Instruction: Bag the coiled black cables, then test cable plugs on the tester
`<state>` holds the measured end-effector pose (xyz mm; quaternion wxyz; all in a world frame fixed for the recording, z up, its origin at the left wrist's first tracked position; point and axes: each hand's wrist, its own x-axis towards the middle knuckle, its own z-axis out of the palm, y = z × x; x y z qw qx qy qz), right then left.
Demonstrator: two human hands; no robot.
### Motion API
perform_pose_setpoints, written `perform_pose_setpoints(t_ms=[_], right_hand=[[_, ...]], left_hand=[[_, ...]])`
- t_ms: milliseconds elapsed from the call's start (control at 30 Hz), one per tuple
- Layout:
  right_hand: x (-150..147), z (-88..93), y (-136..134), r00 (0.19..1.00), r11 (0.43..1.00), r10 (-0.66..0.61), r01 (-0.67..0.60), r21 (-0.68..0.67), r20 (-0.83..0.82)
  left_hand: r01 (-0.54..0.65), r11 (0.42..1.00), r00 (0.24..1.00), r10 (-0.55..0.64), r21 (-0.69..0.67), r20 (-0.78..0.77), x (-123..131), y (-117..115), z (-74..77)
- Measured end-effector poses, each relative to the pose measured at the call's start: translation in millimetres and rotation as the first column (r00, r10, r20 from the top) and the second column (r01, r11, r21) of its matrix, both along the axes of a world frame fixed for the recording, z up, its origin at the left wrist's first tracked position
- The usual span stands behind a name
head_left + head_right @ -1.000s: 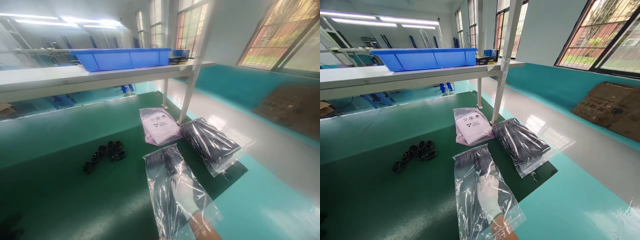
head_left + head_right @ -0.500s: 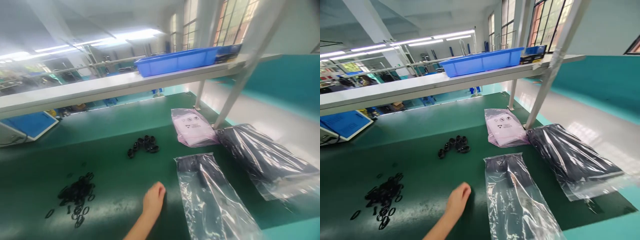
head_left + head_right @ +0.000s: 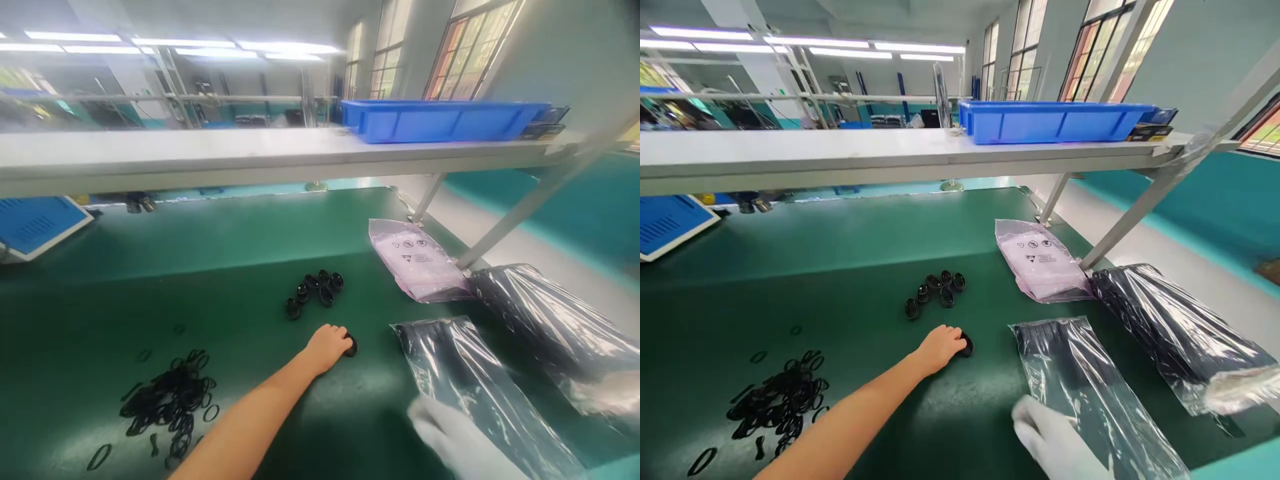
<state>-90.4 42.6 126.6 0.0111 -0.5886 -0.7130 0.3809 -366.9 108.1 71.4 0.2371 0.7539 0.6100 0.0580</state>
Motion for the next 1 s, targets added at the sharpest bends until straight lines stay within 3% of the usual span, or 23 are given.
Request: perform_pose_setpoints(t_ms=[67,133,267,400,500,633,700,800,867,1000], right_hand=[[-30,-15.8,17,1.0,1.0,0.007,-0.007,-0.027,-0.005],[-58,-28.3,32,0.999,0.999,0.004,-0.006,0.043,0.048],[-111,-45.3,62,0.991,0.978,0.031,-0.056,0.199,0.127],[-151,-58.7,82,0.978,0.973,0.105,-0.139,0.187,0.179],[-160,-64.5,90,0.987,0.985,0.11,-0.124,0.124,0.115],[-145,-64.3,88,0.996,0.997,0.07,-0.072,-0.033,-0.06],[-134,-64.0,81,0.971,0.984,0.027,-0.068,-0.165,-0.239],[-122,-68.0,69,0.841,0.897,-0.216,-0.03,-0.442,-0.496],[-119,-73.0,65,0.787,0.838,-0.342,0.008,-0.546,-0.513],[-122,-81.1,67,0.823,0.836,-0.343,0.047,-0.546,-0.454]], left_hand=[[-0.035,0.999,0.999,0.034,0.021,0.036,-20,-14,4.8],[-0.166,0.984,0.985,0.163,0.061,0.047,-43,-19,9.5],[-0.457,0.884,0.888,0.459,0.098,-0.007,-83,-21,10.2],[-0.612,0.785,0.781,0.619,0.1,-0.08,-98,-8,0.2],[-0.62,0.78,0.774,0.626,0.086,-0.095,-100,14,-6.7],[-0.576,0.817,0.817,0.576,0.008,-0.025,-93,22,-5.8],[-0.528,0.848,0.845,0.53,-0.045,0.074,-79,4,-2.3],[-0.423,0.897,0.855,0.442,-0.129,0.272,-45,-38,-1.3],[-0.379,0.908,0.831,0.42,-0.181,0.365,-22,-62,-6.8],[-0.384,0.894,0.78,0.448,-0.23,0.438,0,-77,-24.8]])
